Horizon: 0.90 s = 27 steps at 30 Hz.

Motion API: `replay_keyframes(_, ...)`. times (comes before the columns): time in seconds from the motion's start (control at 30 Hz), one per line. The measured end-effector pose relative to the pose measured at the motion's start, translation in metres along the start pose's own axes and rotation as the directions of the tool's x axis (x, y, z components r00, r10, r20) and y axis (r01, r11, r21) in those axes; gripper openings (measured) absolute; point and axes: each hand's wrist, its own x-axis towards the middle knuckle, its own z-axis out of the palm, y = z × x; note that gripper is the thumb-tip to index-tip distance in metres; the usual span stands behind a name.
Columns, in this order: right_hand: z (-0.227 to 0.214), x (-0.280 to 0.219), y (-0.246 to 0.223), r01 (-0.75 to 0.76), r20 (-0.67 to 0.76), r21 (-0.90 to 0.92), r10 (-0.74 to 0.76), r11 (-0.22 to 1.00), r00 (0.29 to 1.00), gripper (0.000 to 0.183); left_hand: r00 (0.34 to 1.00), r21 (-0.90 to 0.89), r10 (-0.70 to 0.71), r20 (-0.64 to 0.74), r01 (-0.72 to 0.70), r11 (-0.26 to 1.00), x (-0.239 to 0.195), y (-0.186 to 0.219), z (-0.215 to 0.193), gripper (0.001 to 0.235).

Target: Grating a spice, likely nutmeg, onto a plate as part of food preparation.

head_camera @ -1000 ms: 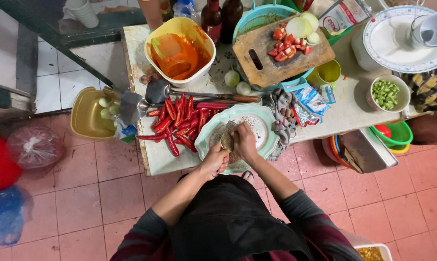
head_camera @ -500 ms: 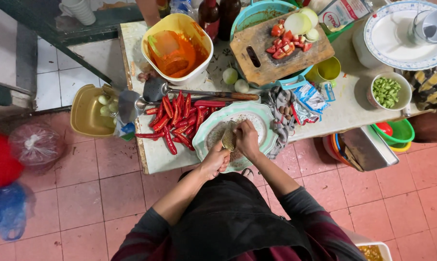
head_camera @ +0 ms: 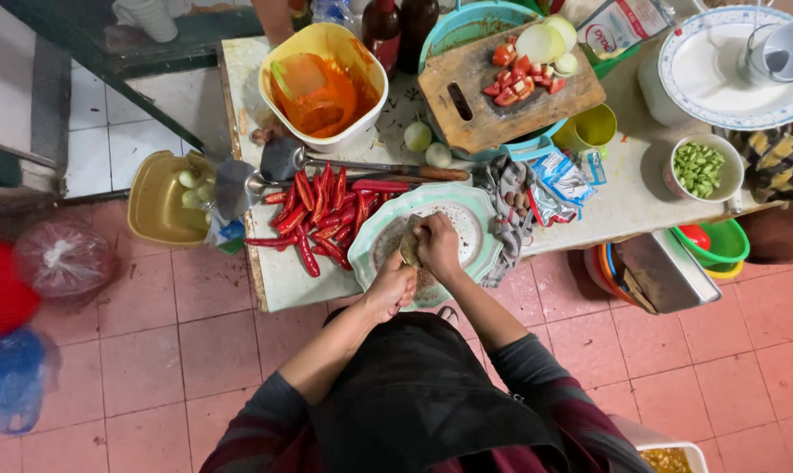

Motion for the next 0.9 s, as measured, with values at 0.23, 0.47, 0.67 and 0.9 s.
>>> replay_keyframes(0.23,-0.008,-0.008,0.000,0.133,0.051,0.042,-0.135,0.990,0.990,0.011,0.998,-0.008,-0.066,0.013,0.066,0.998,0.000,-0.013,0.001,0.036)
replay_keyframes(0.47,-0.014,-0.008,-0.001,-0.022,0.012,-0.013,0.023,1.000,1.000,0.008,0.999,0.015,-0.032,0.016,0.032,0.999,0.013,-0.016,-0.007,0.017)
replay_keyframes(0.67,-0.008,-0.012,0.020,-0.114,-0.023,-0.019,0.113,0.993,0.993,0.007,0.999,0.054,0.006,0.034,-0.008,0.998,-0.004,-0.004,0.000,0.015)
replay_keyframes(0.9,-0.009,-0.009,0.013,-0.053,-0.049,-0.067,0.049,0.996,0.998,0.009,0.999,0.042,-0.027,0.031,0.026,0.999,0.004,-0.015,-0.009,0.015)
